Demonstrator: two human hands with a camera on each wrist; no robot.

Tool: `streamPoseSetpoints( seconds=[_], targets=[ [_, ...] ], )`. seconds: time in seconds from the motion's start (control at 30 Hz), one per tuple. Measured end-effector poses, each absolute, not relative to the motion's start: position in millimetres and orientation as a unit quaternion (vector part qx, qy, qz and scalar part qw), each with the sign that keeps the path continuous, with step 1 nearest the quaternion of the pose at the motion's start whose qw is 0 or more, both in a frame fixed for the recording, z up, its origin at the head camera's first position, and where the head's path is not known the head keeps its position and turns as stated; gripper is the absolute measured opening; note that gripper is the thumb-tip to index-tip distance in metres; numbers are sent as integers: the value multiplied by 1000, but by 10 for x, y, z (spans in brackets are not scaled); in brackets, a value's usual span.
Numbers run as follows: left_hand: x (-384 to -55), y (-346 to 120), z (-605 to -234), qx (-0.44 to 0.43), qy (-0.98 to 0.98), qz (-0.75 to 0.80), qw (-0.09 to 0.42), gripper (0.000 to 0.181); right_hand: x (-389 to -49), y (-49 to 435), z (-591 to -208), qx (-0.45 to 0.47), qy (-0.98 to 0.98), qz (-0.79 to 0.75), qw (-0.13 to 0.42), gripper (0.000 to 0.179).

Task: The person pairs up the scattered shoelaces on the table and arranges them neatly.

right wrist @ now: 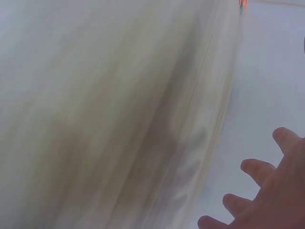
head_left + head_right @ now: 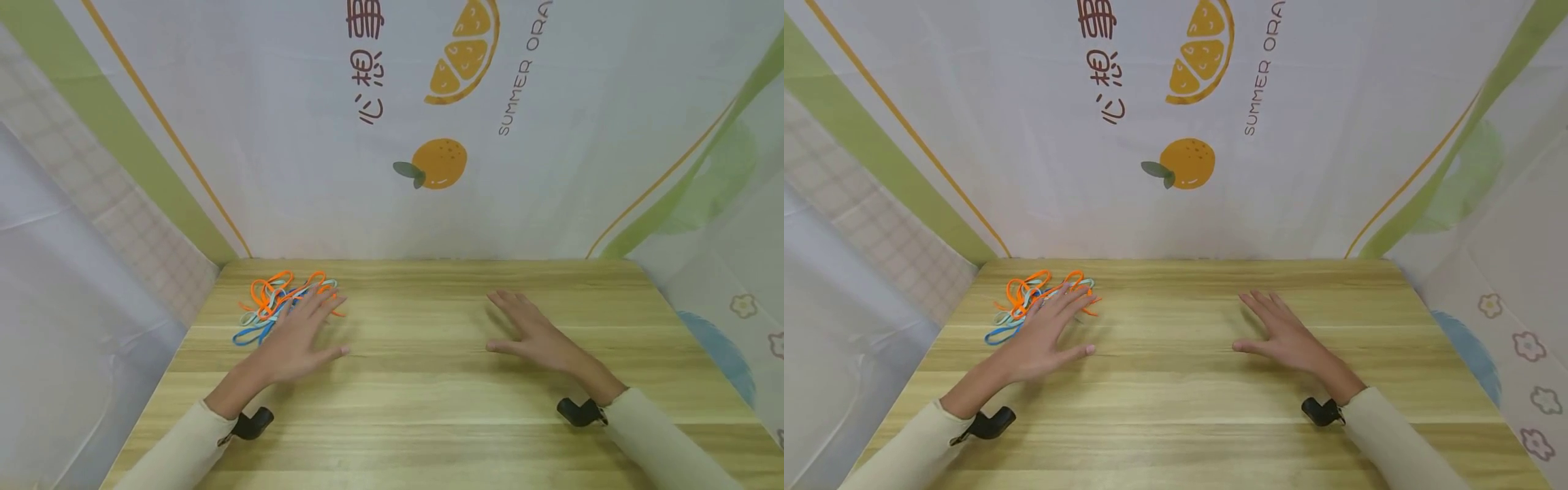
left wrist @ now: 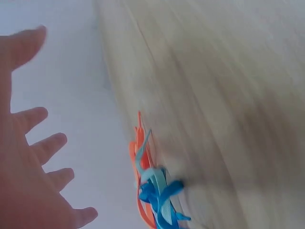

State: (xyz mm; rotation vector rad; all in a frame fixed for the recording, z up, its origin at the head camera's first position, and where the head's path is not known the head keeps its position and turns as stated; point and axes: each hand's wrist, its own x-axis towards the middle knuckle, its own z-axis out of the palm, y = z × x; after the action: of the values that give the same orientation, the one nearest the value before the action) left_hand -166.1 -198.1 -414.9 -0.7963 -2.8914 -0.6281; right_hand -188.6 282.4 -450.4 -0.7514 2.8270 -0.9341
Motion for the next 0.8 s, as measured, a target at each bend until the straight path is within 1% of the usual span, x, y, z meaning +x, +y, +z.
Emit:
streamPoseSetpoints(
  seconds=[0.13, 0.23, 0.57, 0.7, 0.8],
  targets=[
    [-1711, -2068, -4153, -256, -943, -204, 59, 83, -1975, 2595, -4513, -265, 914, -304, 39, 96],
    [-1743, -2141, -4160, -249, -943, -213, 61, 81, -2035, 2420, -4519, -280, 909, -306, 45, 96],
    [-1862, -2361, -4214, -199, -949, -228, 91, 66, -2194, 1896, -4506, -310, 882, -346, 77, 92],
    [-1936, -2480, -4242, -168, -948, -256, 85, 64, -2260, 1676, -4499, -316, 868, -371, 98, 89],
    [-1986, -2567, -4259, -129, -949, -281, 65, 67, -2290, 1508, -4465, -314, 857, -393, 117, 89]
  ],
)
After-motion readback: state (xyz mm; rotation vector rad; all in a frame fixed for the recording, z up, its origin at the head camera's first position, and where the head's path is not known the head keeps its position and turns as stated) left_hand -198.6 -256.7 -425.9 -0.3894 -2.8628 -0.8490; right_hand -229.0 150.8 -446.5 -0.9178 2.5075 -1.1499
